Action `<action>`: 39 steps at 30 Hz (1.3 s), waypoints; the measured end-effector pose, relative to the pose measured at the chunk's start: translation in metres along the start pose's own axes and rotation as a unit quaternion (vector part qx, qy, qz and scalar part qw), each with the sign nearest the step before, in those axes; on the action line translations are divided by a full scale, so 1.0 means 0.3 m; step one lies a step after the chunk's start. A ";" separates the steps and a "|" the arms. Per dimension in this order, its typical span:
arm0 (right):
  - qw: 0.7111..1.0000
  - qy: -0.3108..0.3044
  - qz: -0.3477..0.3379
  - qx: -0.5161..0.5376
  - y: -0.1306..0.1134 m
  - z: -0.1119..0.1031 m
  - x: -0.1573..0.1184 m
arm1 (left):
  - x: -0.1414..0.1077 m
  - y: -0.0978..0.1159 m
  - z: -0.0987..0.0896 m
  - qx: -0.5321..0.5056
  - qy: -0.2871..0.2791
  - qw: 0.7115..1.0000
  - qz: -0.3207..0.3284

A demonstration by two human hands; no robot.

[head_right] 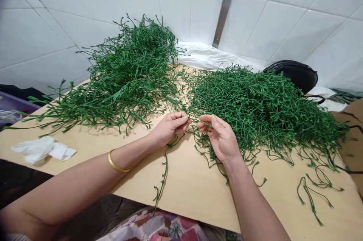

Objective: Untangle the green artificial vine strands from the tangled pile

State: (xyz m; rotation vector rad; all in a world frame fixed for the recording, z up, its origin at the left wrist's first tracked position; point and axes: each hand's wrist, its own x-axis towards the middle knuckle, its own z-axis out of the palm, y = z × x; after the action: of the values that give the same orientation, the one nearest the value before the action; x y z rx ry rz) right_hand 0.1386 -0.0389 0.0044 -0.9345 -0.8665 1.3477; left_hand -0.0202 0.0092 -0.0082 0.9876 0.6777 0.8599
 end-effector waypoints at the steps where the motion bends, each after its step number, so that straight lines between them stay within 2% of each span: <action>1: 1.000 0.000 0.001 0.004 0.000 0.000 0.001 | -0.001 0.000 0.001 0.001 0.001 1.000 -0.002; 8: 1.000 0.001 0.016 0.011 -0.004 0.002 0.000 | -0.007 0.000 0.005 0.009 -0.008 1.000 -0.005; 16: 0.998 0.002 0.038 -0.052 0.018 -0.004 -0.002 | -0.013 -0.003 0.011 0.019 -0.012 1.000 -0.002; 20: 0.997 0.006 0.054 -0.049 0.021 -0.007 0.001 | -0.012 -0.008 0.008 0.022 -0.021 1.000 0.001; 27: 0.997 0.009 0.057 -0.060 0.010 0.000 -0.001 | -0.014 -0.006 0.009 0.029 -0.017 0.999 0.000; 30: 0.993 0.008 0.036 -0.111 0.017 -0.003 -0.005 | -0.011 -0.010 0.009 0.016 -0.025 1.000 0.001; 35: 0.958 -0.014 -0.043 -0.282 0.026 0.001 -0.017 | -0.008 -0.009 0.008 -0.042 -0.046 0.998 -0.015; 39: 0.919 0.006 -0.106 -0.380 0.024 0.018 -0.031 | -0.011 0.002 0.005 -0.057 -0.071 0.995 -0.032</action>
State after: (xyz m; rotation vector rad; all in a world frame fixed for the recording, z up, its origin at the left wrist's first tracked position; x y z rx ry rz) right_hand 0.1303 -0.0479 0.0001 -1.3825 -1.4835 0.8024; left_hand -0.0208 0.0059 -0.0067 0.9105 0.5312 0.7555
